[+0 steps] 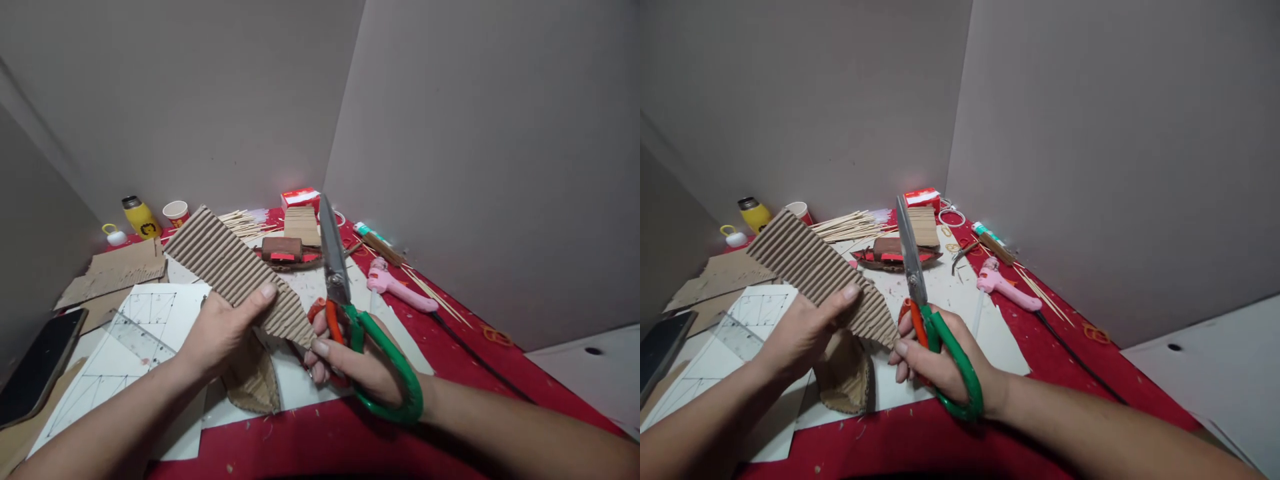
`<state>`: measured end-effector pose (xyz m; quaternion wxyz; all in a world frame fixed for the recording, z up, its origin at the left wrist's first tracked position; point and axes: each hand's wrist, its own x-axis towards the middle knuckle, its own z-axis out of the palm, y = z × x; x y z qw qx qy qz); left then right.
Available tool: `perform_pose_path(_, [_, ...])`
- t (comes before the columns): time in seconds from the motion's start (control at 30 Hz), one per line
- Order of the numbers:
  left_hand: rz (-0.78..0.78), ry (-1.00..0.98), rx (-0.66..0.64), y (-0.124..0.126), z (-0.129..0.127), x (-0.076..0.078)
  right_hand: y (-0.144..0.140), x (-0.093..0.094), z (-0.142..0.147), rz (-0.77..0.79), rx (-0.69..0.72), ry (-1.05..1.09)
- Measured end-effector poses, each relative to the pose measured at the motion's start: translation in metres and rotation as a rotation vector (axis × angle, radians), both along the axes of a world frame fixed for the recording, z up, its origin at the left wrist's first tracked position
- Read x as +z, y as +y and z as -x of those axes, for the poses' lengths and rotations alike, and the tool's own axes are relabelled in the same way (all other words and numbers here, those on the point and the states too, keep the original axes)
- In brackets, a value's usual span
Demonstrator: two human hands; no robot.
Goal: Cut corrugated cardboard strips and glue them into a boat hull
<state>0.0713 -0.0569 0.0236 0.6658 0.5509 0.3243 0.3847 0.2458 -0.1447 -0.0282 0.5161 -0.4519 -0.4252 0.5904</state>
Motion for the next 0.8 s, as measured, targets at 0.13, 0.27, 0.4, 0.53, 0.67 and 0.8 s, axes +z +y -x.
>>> perform_pose_path(0.13, [-0.019,-0.130,0.227,0.010,0.004,0.010,-0.002,-0.003,-0.001,-0.041,-0.004,0.035])
perform_pose_path(0.27, [-0.033,-0.153,0.200,0.020,0.013,0.020,-0.002,-0.004,-0.003,-0.058,0.005,-0.012])
perform_pose_path(0.4, [-0.010,0.020,-0.126,0.026,0.026,0.024,0.004,0.001,-0.008,-0.087,-0.141,-0.060])
perform_pose_path(0.53, [0.020,0.139,-0.364,0.024,0.028,0.019,0.012,0.010,-0.009,-0.152,-0.227,-0.002])
perform_pose_path(0.67, [0.060,0.160,-0.581,0.016,0.018,0.008,0.014,0.013,-0.005,-0.132,-0.231,0.054])
perform_pose_path(0.8, [0.084,0.174,-0.710,0.005,0.009,-0.001,0.010,0.011,-0.003,-0.128,-0.177,-0.018])
